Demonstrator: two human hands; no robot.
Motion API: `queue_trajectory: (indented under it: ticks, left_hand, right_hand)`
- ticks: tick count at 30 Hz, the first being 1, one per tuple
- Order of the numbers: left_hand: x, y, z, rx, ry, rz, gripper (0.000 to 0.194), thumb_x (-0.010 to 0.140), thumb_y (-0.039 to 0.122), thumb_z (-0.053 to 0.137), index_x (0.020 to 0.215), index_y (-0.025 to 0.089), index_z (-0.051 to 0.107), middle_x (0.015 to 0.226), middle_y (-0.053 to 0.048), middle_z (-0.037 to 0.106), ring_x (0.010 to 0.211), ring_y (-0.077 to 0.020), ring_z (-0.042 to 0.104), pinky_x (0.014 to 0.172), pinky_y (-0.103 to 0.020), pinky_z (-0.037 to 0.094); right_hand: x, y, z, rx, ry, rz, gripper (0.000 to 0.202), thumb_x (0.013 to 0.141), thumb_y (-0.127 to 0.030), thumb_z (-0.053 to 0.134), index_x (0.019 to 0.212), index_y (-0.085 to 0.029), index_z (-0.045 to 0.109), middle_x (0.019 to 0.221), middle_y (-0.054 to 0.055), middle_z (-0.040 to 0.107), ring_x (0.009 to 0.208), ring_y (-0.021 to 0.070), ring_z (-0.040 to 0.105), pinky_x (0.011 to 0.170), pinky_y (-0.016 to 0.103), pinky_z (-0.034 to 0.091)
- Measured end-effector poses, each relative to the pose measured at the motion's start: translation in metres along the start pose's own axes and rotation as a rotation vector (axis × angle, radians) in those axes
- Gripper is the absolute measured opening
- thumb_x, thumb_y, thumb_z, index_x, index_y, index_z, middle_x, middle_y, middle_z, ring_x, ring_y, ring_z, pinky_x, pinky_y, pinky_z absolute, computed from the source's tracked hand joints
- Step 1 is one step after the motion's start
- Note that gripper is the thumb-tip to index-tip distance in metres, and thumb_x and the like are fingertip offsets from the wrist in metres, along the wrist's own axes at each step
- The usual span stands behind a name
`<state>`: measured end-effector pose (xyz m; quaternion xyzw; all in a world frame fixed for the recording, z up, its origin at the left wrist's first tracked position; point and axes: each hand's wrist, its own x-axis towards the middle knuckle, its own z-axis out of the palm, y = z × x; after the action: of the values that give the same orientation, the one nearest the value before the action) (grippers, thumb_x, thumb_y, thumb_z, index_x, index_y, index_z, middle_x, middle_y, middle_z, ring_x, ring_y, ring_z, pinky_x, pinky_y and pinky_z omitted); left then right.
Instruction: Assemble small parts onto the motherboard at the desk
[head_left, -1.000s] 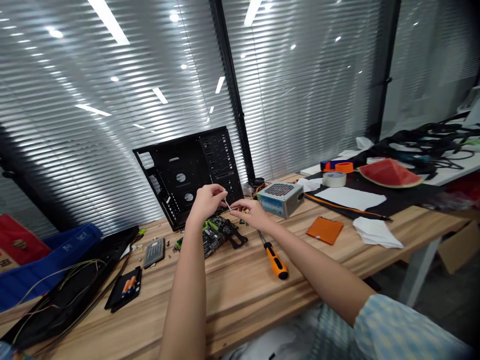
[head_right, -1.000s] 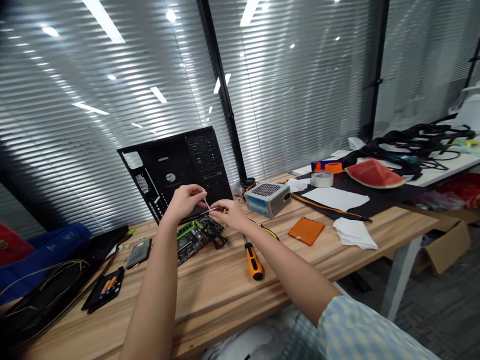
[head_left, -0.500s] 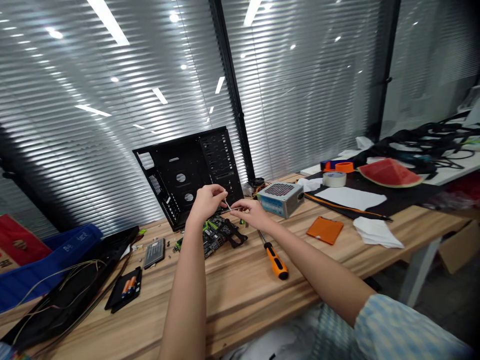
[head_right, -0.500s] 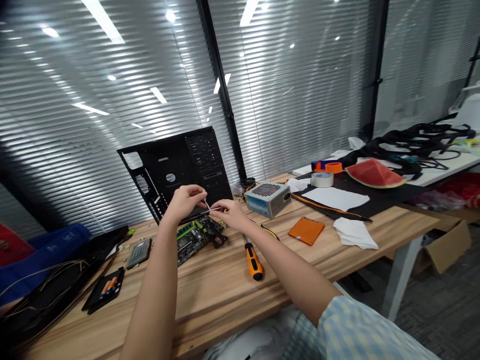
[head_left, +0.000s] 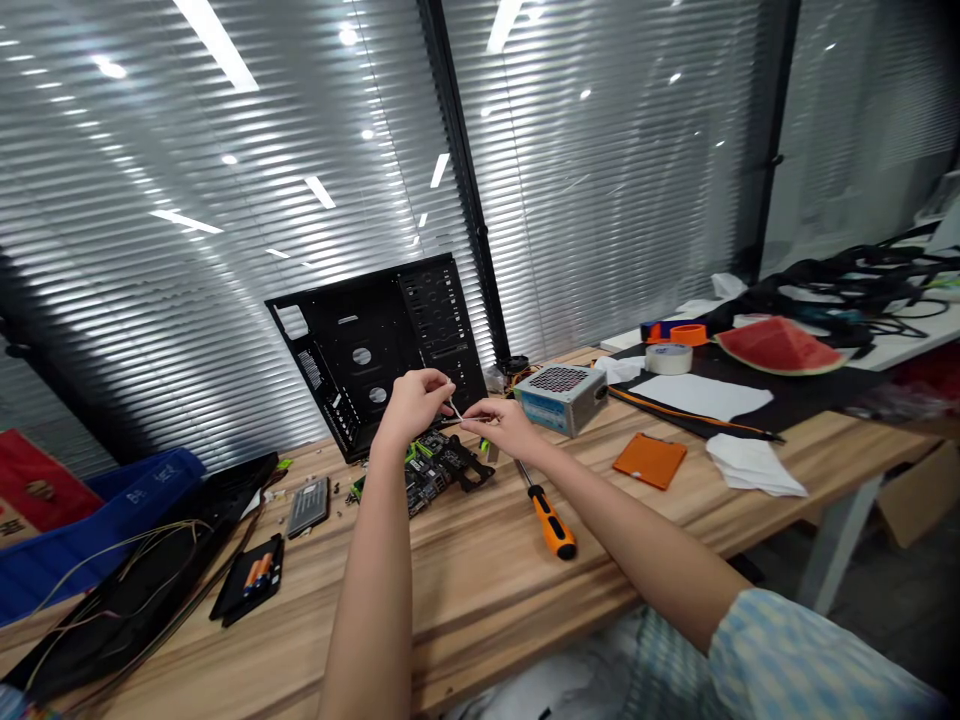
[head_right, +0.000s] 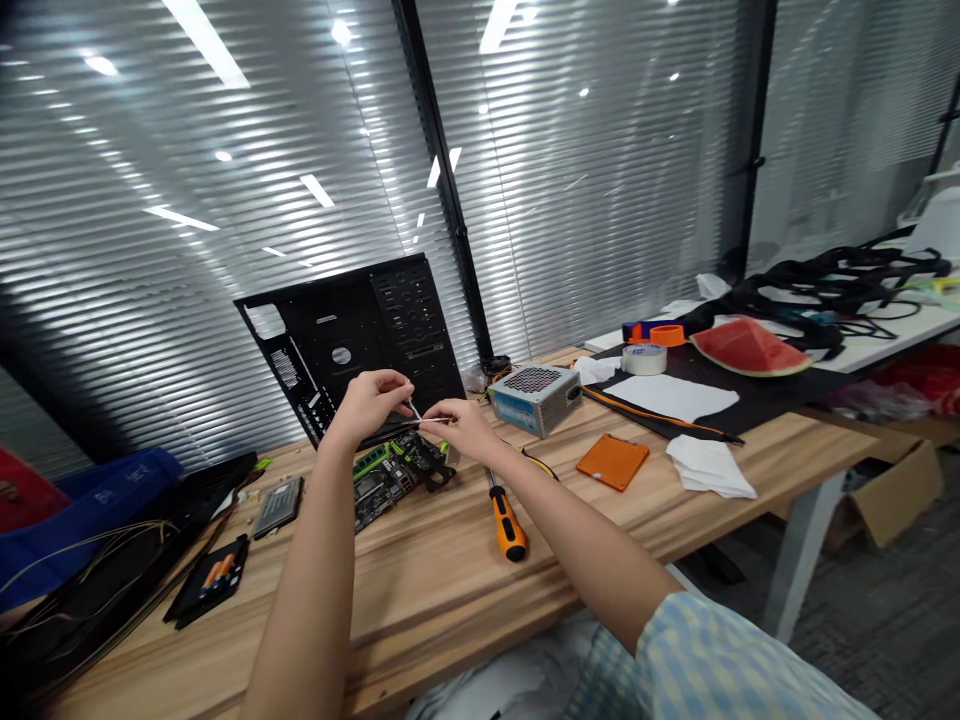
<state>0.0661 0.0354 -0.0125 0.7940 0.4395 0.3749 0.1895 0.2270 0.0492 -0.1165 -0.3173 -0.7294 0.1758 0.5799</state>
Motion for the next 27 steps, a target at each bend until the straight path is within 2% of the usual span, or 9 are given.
queue_trajectory:
  ticks: [16, 22, 27]
  left_hand:
    - [-0.002, 0.001, -0.003, 0.022, -0.009, 0.020, 0.019, 0.078, 0.034, 0.061, 0.075, 0.016, 0.063, 0.071, -0.002, 0.065, 0.063, -0.0168, 0.068, 0.062, -0.025, 0.049]
    - [0.000, -0.004, -0.005, 0.005, -0.070, 0.058, 0.018, 0.077, 0.034, 0.061, 0.080, 0.017, 0.063, 0.075, -0.002, 0.067, 0.067, -0.0166, 0.067, 0.066, -0.026, 0.050]
    - [0.002, -0.012, -0.002, 0.021, -0.143, 0.059, 0.019, 0.074, 0.028, 0.061, 0.091, 0.020, 0.059, 0.076, -0.002, 0.070, 0.073, -0.0168, 0.066, 0.067, -0.026, 0.049]
  right_hand:
    - [0.001, 0.000, -0.001, 0.021, -0.023, -0.009, 0.015, 0.084, -0.030, 0.062, 0.082, -0.016, 0.068, 0.080, 0.003, 0.067, 0.071, 0.0135, 0.058, 0.063, 0.024, 0.043]
    - [0.001, -0.001, -0.001, -0.007, -0.026, -0.026, 0.015, 0.086, -0.030, 0.060, 0.082, -0.017, 0.066, 0.080, 0.003, 0.066, 0.072, 0.0140, 0.058, 0.062, 0.025, 0.042]
    - [0.001, -0.001, 0.001, -0.002, -0.004, -0.016, 0.015, 0.085, -0.030, 0.060, 0.081, -0.016, 0.064, 0.078, 0.003, 0.064, 0.069, 0.0137, 0.056, 0.060, 0.025, 0.041]
